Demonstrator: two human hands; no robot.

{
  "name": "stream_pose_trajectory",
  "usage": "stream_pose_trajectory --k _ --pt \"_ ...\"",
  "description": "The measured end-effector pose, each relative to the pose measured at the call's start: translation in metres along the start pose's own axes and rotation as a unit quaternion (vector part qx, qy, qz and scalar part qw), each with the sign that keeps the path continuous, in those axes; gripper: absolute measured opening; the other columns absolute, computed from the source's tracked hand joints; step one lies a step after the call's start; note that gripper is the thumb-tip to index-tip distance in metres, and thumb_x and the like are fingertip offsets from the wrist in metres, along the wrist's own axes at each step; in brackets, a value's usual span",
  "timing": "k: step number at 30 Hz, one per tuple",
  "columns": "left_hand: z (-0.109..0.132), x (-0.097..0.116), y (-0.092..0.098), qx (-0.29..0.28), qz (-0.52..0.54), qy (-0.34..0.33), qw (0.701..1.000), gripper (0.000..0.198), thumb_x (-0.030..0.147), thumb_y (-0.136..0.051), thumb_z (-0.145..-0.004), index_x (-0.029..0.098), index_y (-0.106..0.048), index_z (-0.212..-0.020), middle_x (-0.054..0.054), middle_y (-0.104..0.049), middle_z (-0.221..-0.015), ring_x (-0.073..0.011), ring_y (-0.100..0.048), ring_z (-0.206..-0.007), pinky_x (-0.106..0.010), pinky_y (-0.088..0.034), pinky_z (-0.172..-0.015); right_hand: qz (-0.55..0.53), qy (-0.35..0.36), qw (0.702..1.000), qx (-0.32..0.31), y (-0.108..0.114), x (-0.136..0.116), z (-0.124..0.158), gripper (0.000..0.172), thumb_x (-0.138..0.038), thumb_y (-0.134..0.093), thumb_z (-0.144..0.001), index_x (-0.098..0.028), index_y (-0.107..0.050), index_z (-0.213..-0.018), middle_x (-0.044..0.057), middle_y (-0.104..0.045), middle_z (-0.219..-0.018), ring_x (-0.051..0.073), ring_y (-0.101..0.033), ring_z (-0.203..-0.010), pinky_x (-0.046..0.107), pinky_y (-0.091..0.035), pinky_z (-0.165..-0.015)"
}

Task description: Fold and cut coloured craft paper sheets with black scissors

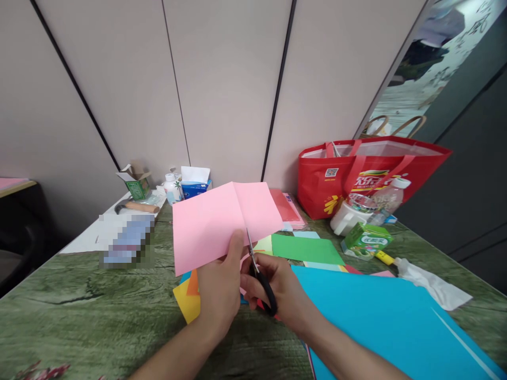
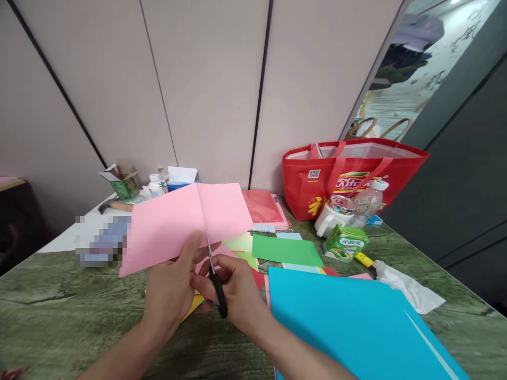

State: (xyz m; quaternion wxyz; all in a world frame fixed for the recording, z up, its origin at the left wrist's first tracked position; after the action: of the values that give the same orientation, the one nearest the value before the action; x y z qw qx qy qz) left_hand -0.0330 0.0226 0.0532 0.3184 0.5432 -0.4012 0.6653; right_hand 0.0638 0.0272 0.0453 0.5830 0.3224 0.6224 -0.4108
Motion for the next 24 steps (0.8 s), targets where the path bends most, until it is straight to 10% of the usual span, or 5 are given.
stream_pose_trajectory --k 24 --pt "0.0037 -0.0001 -0.0019 0.012 0.033 -0.024 0.999 0.041 0.043 -0.069 -0.064 0.015 -0.065 -0.093 -0.009 -0.070 -0.087 -0.0248 -0.067 -0.080 -0.034 -0.054 -0.068 -0.038 -0.006 0.999 0.030 0.0019 -0.0034 0.0016 0.045 -0.033 -0.077 -0.059 -0.020 -0.047 -0.089 -0.004 -0.055 -0.060 0.011 -0.048 -0.055 0.022 -0.039 -0.053"
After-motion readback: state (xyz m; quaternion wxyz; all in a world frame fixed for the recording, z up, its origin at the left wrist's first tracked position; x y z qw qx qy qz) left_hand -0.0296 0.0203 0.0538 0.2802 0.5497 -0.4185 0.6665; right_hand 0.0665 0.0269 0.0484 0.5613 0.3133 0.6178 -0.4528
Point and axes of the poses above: each hand's wrist, its own z-axis away from the middle knuckle, its own y-axis out of the back of the hand, x = y × z, the point moved 4 cm from there along -z, towards the middle knuckle
